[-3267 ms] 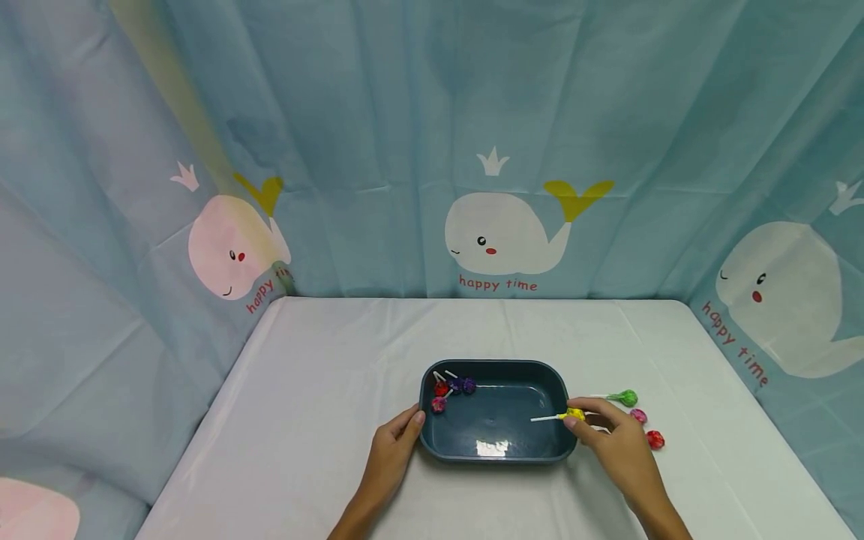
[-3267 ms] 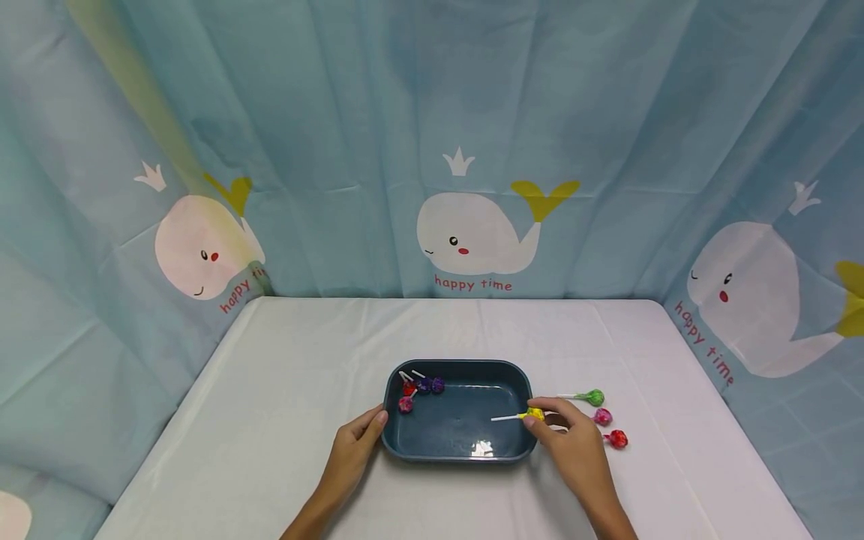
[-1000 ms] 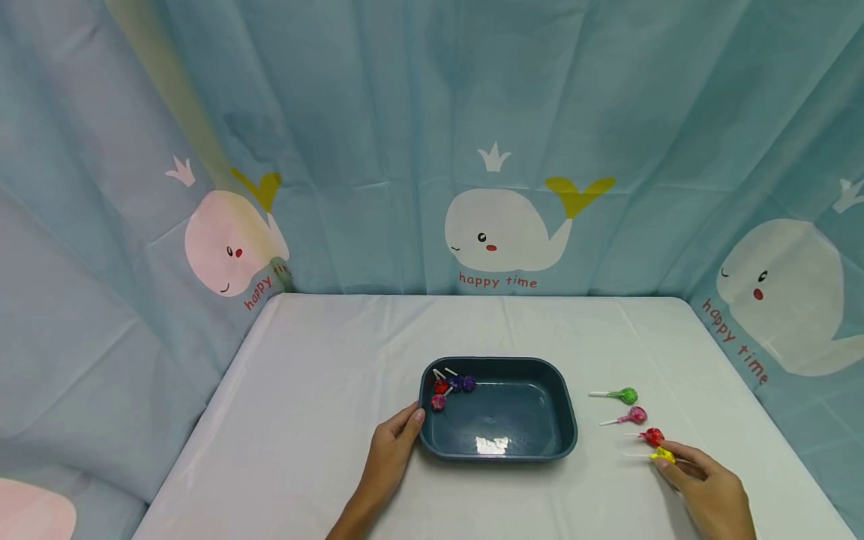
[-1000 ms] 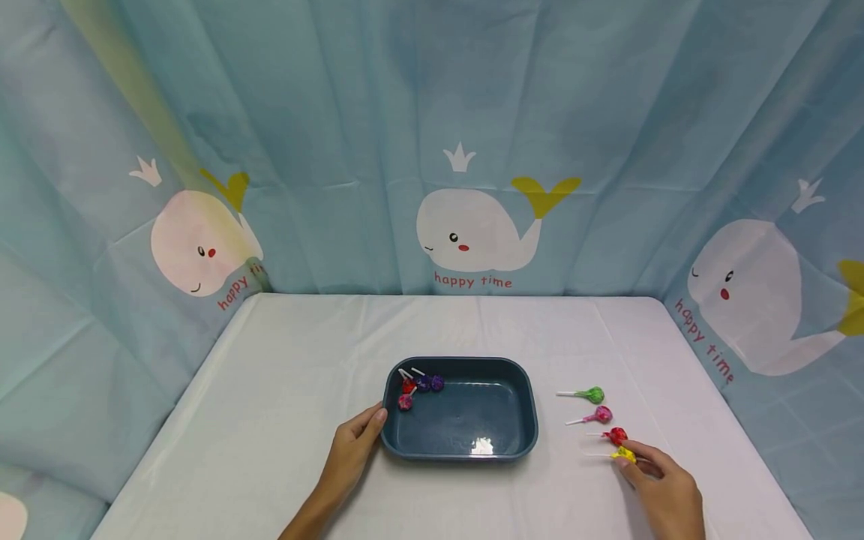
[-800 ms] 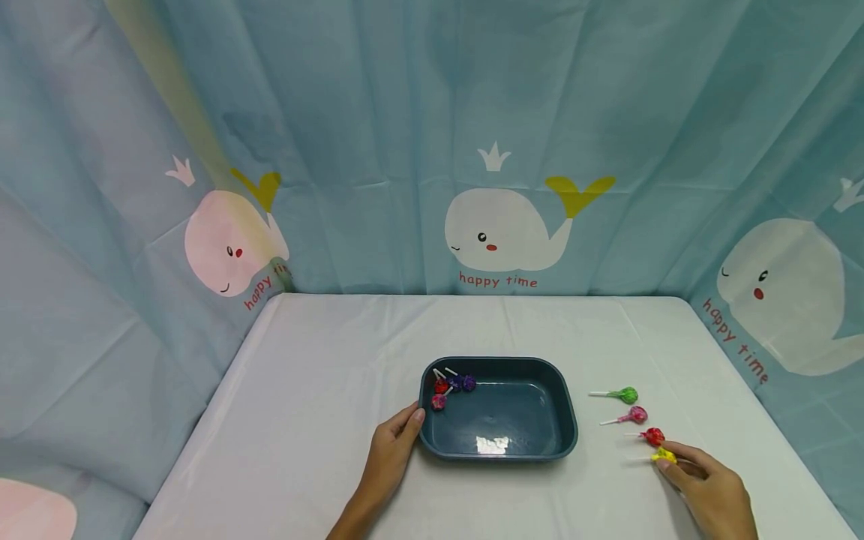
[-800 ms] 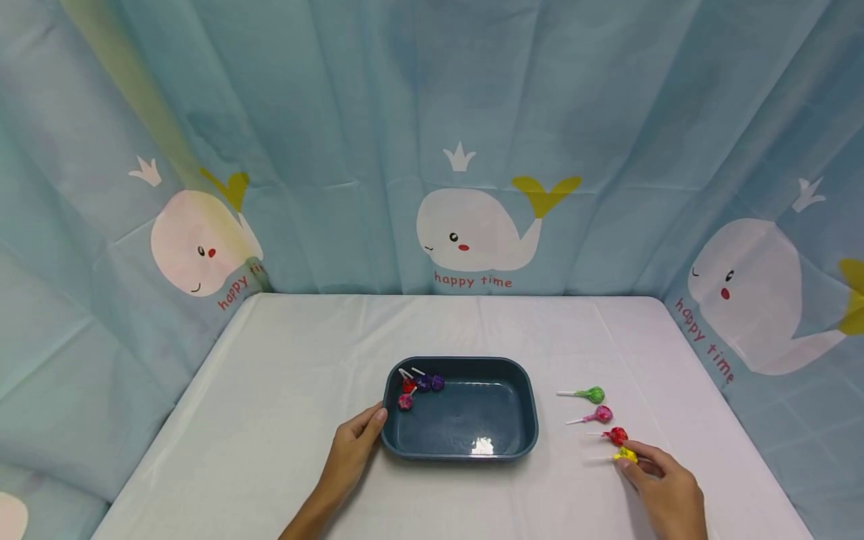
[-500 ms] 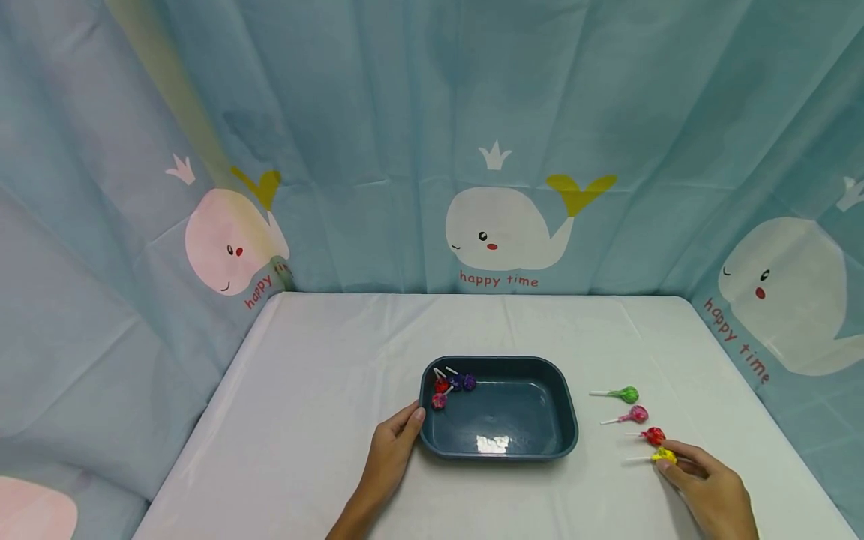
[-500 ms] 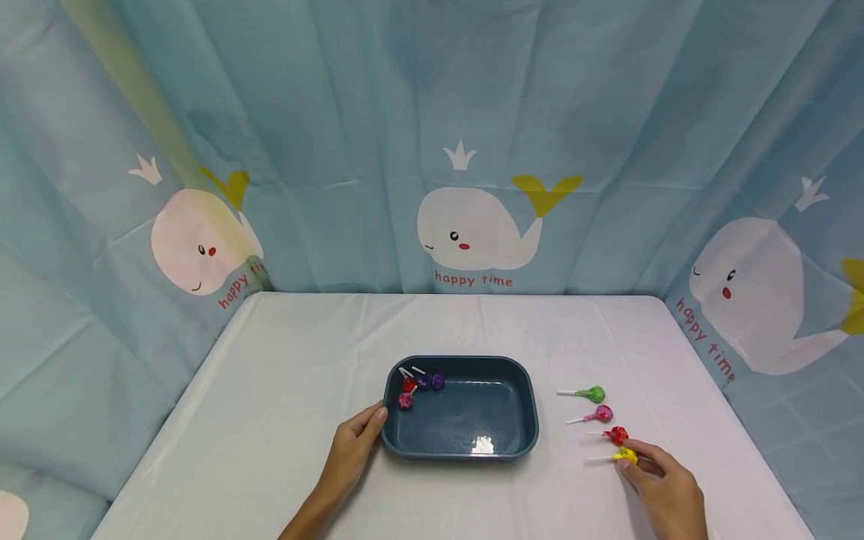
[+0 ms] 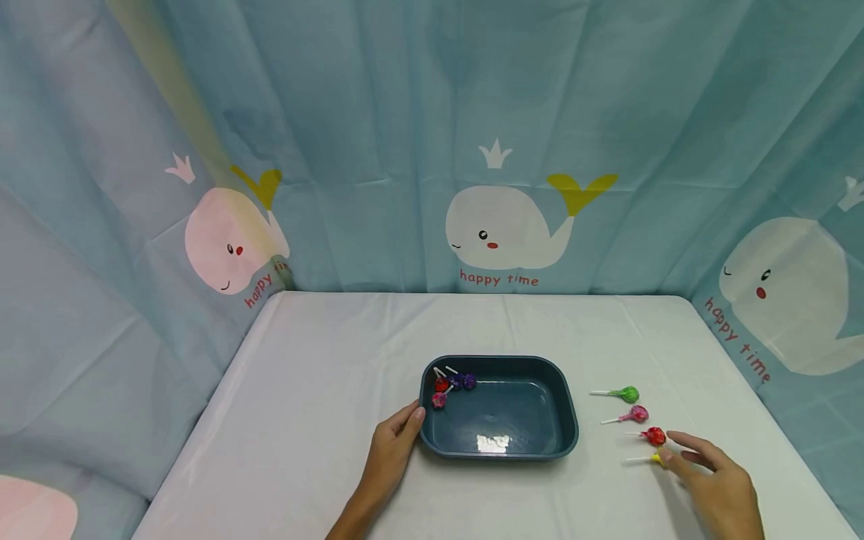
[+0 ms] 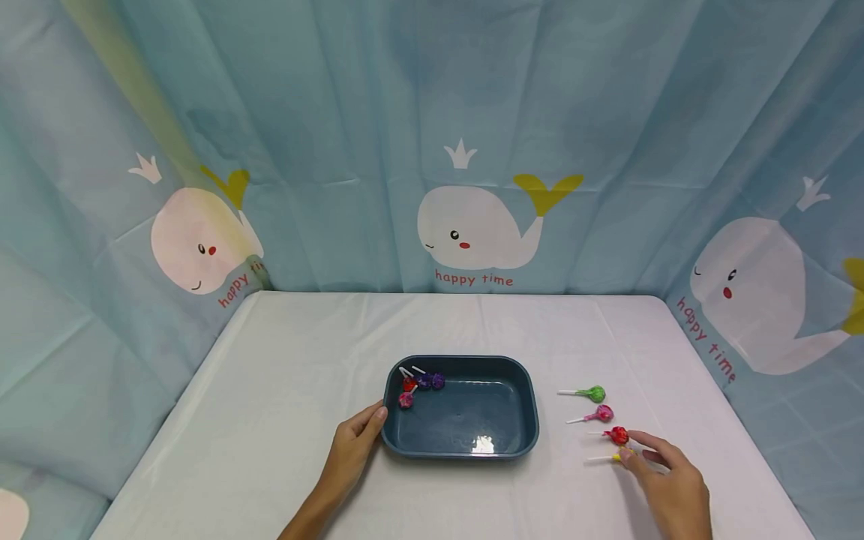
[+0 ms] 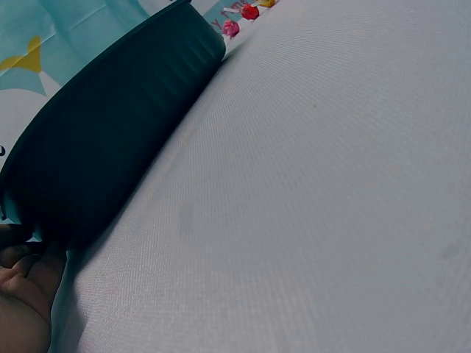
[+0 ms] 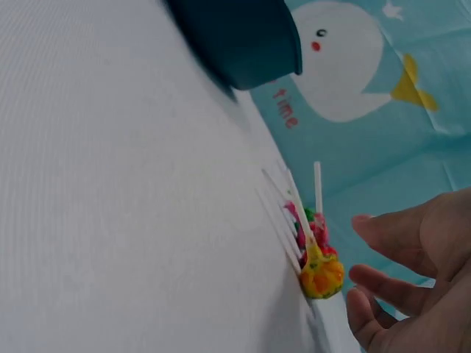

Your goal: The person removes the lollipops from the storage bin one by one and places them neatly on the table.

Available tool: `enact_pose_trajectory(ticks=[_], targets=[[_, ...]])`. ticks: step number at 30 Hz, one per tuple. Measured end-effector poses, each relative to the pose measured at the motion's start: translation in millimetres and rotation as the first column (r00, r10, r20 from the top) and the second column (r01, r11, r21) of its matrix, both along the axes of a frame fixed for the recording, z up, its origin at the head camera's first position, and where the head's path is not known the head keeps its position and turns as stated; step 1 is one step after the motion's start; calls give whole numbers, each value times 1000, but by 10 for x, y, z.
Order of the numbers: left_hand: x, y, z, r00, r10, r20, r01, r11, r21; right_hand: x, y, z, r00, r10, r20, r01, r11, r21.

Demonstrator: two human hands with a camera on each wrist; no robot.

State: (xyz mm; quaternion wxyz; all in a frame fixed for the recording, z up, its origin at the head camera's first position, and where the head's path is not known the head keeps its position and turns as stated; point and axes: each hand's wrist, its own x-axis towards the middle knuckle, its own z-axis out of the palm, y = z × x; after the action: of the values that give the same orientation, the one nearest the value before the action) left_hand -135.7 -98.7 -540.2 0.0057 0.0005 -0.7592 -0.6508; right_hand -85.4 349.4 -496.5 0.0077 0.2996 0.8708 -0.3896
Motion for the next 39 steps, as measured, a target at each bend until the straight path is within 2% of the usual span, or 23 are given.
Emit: enact_pose_trajectory(ticks=[6,9,13,17,26,33,39], targets=[[0,-2,-8,1000,-6,4,6,1000,6,-44,-128,89,996,-44,-82,42,999,-19],[-5,-1,-11,1000,-7,4,7,1000,1,-45,-221,133,987,-50,-151,44,998,-42],[-6,-2,-11,1000,-7,4,7,1000,-1,-31,-366,179,968,-8,-252,-9,998,-66],[-1,-4,-11,1000,-7,2,7,1000,-3,-50,-507,200,951,28,-309,-65,992,-108],[1,-3,-9,1000,-10,-4,10,1000,-5,-124,-826,272,944,68,-322,-126,978,-164],[-2,-4,5,1000,-7,-2,7,1000,-11,-195,-1001,320,920,114,-375,-211,950,-229],[3,-3,9,1000,-7,-1,7,1000,-3,-259,-1169,371,926,133,-353,-229,942,-245]])
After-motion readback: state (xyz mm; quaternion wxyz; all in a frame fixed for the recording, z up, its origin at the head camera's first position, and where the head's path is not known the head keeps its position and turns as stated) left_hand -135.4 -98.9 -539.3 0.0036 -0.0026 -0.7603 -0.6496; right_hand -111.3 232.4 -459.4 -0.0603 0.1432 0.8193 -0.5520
